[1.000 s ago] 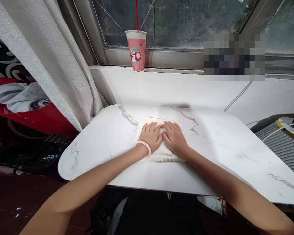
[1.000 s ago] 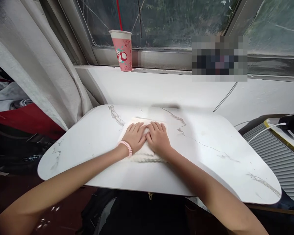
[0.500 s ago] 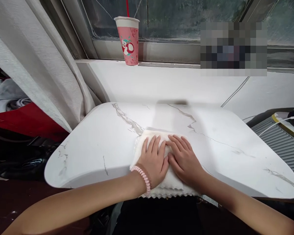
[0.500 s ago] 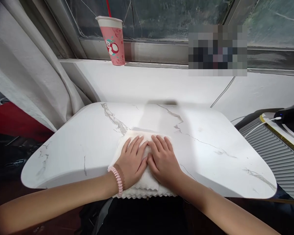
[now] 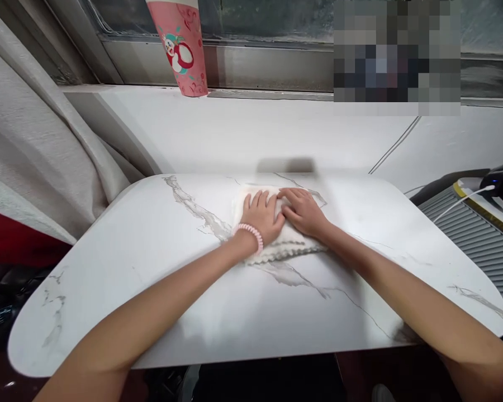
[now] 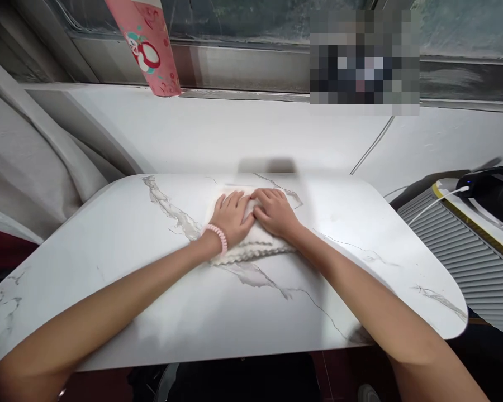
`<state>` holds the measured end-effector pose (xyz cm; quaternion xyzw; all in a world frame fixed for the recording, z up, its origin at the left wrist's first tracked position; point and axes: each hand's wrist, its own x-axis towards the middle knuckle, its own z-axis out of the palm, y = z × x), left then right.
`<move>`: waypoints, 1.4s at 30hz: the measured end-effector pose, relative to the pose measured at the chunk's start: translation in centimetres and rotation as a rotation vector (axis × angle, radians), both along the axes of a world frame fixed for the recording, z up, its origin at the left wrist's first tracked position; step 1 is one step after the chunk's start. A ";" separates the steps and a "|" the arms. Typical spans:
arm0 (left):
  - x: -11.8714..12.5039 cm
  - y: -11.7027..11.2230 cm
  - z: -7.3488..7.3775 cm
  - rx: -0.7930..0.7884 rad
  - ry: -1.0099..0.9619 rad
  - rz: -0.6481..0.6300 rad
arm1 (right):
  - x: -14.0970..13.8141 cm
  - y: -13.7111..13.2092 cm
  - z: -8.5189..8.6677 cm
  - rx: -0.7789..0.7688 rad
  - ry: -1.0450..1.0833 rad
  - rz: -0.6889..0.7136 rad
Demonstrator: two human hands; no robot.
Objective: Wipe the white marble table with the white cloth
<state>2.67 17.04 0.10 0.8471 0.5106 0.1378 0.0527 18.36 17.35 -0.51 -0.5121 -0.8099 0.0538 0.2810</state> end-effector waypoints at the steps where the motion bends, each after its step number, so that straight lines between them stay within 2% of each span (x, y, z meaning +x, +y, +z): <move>1: 0.4 1.3 0.1 0.007 -0.011 0.002 | 0.2 1.3 -0.1 0.004 0.005 -0.026; 6: 1.6 6.7 0.2 0.047 -0.054 -0.004 | 1.0 6.6 -0.6 0.014 0.023 -0.087; 11: 2.5 10.1 0.2 0.063 -0.047 -0.003 | 1.9 9.9 -0.4 -0.013 0.034 -0.123; 15: 2.8 11.6 0.1 0.076 -0.045 -0.019 | 2.3 10.8 -0.5 -0.015 0.058 -0.145; 20: 2.9 12.0 -0.2 0.089 -0.044 -0.018 | 2.2 10.7 -0.7 -0.003 0.052 -0.157; 26: 2.8 10.4 -0.3 0.120 0.010 -0.018 | 1.7 9.0 -0.6 0.013 0.030 -0.206; 33: 2.5 5.9 -0.3 0.132 0.060 0.014 | 1.3 4.9 -0.2 0.007 0.020 -0.156; 37: 2.3 2.3 -0.2 0.132 0.087 -0.006 | 1.2 1.2 0.0 0.037 -0.012 -0.147; 42: 1.9 -3.4 -0.7 0.139 0.102 -0.084 | 1.0 -5.7 -0.4 0.072 -0.056 -0.157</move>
